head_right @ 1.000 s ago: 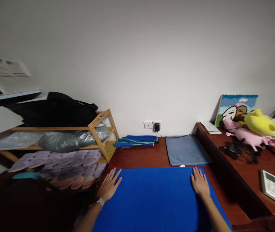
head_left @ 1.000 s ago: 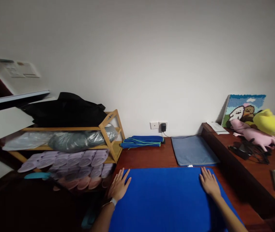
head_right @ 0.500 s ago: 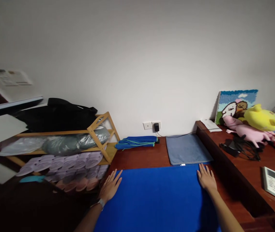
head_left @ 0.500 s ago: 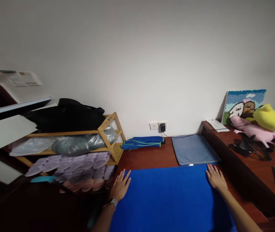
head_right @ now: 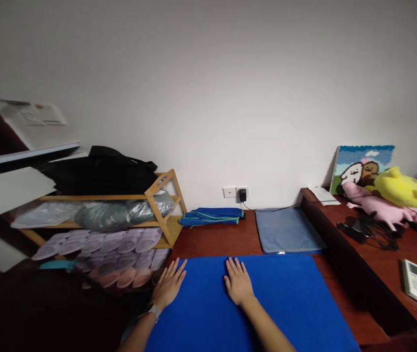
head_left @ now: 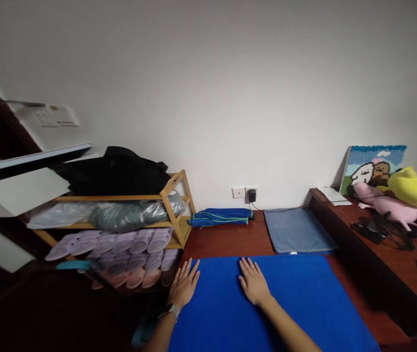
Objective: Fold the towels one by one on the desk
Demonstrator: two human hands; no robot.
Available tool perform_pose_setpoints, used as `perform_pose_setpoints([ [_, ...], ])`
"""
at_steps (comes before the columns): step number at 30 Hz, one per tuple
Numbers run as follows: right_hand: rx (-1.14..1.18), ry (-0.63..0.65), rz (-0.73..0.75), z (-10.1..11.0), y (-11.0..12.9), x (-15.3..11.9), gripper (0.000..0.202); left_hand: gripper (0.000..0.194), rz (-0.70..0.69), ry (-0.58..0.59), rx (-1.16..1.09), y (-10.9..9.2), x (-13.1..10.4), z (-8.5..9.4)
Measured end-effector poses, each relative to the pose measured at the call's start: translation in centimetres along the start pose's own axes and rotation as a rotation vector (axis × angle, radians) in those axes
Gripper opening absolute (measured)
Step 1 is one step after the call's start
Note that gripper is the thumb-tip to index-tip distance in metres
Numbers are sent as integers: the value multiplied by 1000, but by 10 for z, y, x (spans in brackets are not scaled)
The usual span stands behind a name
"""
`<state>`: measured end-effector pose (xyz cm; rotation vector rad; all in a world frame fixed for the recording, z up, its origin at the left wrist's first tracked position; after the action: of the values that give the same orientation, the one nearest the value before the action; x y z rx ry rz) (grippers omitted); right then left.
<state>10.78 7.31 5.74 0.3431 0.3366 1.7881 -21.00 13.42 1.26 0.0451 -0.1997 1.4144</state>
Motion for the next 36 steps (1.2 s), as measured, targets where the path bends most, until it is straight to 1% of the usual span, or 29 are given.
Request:
perform_pose_setpoints([
  [1,9,26,-3,-6,9,4,67,58,3,-1,8,1,-2,1],
  [2,11,41,-16,-9,12,6,67,57,5,-3,17,3,-3,3],
  [3,8,45,-34,-10,8,6,67,57,7,-6,27,5,-4,4],
  [4,-1,38,-55,-9,-3,3,67,57,7,-8,38,6,-5,4],
  [5,-15,24,-82,-6,-20,-2,67,57,8,-7,46,7,-5,4],
  [6,-34,8,-118,-2,-42,-10,67,57,9,-7,51,8,-5,4],
  [7,-59,-10,-167,4,-70,-20,68,57,10,-10,53,9,-5,4],
  [11,-170,-93,-449,39,-203,-75,74,58,6,-43,49,10,-5,1],
  [13,-192,-135,-584,57,-261,-101,77,58,-4,-52,52,10,-4,0],
  [14,-194,-140,-610,64,-282,-110,77,57,-8,-54,55,11,-3,-1],
  [15,-193,-143,-622,70,-298,-117,78,57,-10,-53,58,11,-3,-1],
  [16,-188,-146,-622,74,-308,-122,78,57,-12,-51,62,11,-2,0],
  [17,-179,-151,-616,77,-315,-124,78,57,-14,-48,67,11,-1,2],
  [19,-154,-182,-608,80,-317,-126,79,57,-19,-51,77,8,0,7],
  [21,-121,-248,-598,83,-306,-125,82,57,-28,-76,75,0,-2,16],
  [22,-109,-284,-587,84,-296,-122,83,57,-35,-97,65,-6,-5,21],
  [24,-89,-341,-533,83,-263,-115,83,56,-62,-135,25,-21,-15,28],
  [25,-84,-352,-494,80,-239,-109,81,55,-86,-142,-1,-31,-22,30],
  [26,-73,-350,-430,74,-210,-101,79,54,-117,-138,-27,-41,-30,31],
  [28,-56,-308,-285,56,-139,-82,74,52,-175,-101,-65,-60,-47,28],
  [30,4,-211,-110,28,-61,-62,69,51,-195,-58,-82,-73,-61,24],
  [32,56,-105,-20,-4,5,-45,67,52,-178,-41,-81,-79,-71,20],
  [33,77,-57,4,-18,31,-38,67,53,-168,-41,-76,-80,-74,19],
  [34,94,-23,19,-31,50,-33,66,53,-164,-44,-69,-80,-75,18],
  [35,104,4,25,-40,63,-30,66,53,-165,-47,-63,-80,-77,18],
  [36,110,19,24,-46,69,-29,66,53,-167,-50,-58,-80,-77,18],
])
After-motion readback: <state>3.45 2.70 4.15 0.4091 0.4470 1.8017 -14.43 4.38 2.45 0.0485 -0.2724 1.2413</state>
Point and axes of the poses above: each hand's wrist, its own x-axis towards the middle knuckle, its own z-axis out of the back of the hand, y = z × x, the point moved 5 cm from there along x, towards the middle knuckle, and after that the axes turned 2 degrees about -y, right-handed, at the moved point
